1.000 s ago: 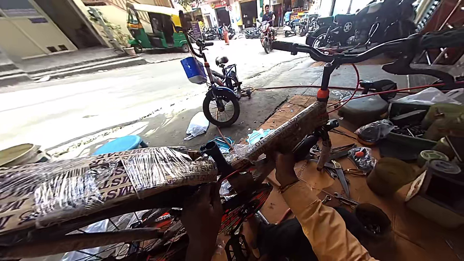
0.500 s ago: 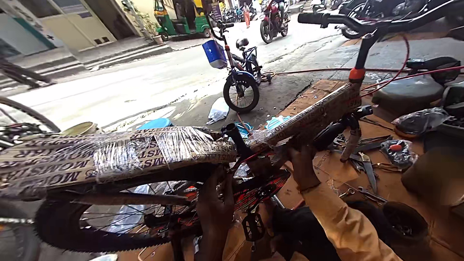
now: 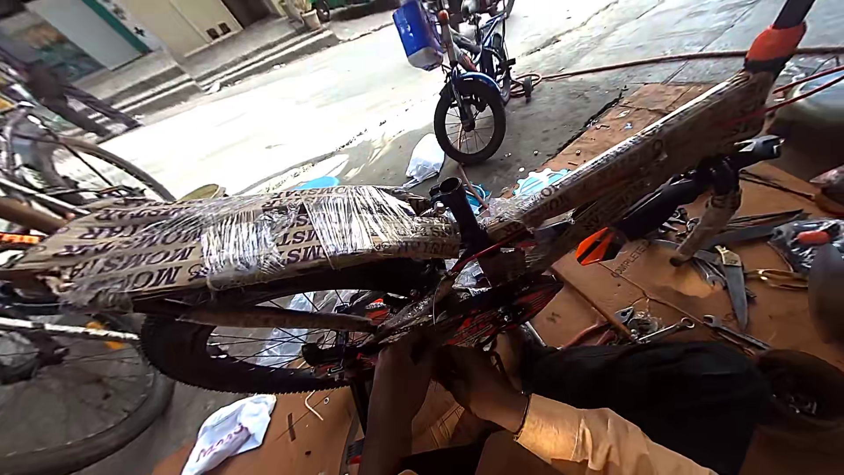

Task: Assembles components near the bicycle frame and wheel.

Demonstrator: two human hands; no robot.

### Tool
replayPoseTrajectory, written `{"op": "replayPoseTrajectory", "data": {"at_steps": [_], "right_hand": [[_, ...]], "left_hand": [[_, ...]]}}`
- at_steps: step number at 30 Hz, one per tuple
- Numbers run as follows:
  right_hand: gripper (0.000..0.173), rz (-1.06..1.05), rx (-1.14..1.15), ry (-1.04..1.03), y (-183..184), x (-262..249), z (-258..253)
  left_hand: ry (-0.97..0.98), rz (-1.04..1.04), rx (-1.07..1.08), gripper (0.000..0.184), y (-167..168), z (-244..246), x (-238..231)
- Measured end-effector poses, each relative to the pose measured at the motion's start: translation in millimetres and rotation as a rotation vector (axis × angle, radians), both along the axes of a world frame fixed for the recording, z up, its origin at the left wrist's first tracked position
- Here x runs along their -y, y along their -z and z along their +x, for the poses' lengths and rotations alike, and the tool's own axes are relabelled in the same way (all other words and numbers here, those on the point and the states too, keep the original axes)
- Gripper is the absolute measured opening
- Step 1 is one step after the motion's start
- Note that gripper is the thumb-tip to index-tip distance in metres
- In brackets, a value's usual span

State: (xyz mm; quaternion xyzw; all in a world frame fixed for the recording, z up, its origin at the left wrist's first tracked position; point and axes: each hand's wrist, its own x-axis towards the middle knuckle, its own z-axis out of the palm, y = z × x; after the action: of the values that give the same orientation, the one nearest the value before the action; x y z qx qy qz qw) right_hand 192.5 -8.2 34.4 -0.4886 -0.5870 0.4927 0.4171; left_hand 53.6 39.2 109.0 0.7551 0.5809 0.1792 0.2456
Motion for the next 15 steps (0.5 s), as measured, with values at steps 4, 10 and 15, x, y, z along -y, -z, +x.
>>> {"op": "replayPoseTrajectory", "data": {"at_steps": [4,10,15], "right_hand": [[0.022,0.062,0.011,0.046,-2,9,16],[0.017,0.478,-0.103,0.352,-22,2,27],[0.022,0.610,-0.104,0.420,-26,-16,22]], "left_hand": [[0.150,-0.108,0.334,0.018,3,5,7],[0.294,-0.057,0.696,0.023,-17,10,16],[0.044,0.353,0.435,0.019,-22,-1,-5]]}}
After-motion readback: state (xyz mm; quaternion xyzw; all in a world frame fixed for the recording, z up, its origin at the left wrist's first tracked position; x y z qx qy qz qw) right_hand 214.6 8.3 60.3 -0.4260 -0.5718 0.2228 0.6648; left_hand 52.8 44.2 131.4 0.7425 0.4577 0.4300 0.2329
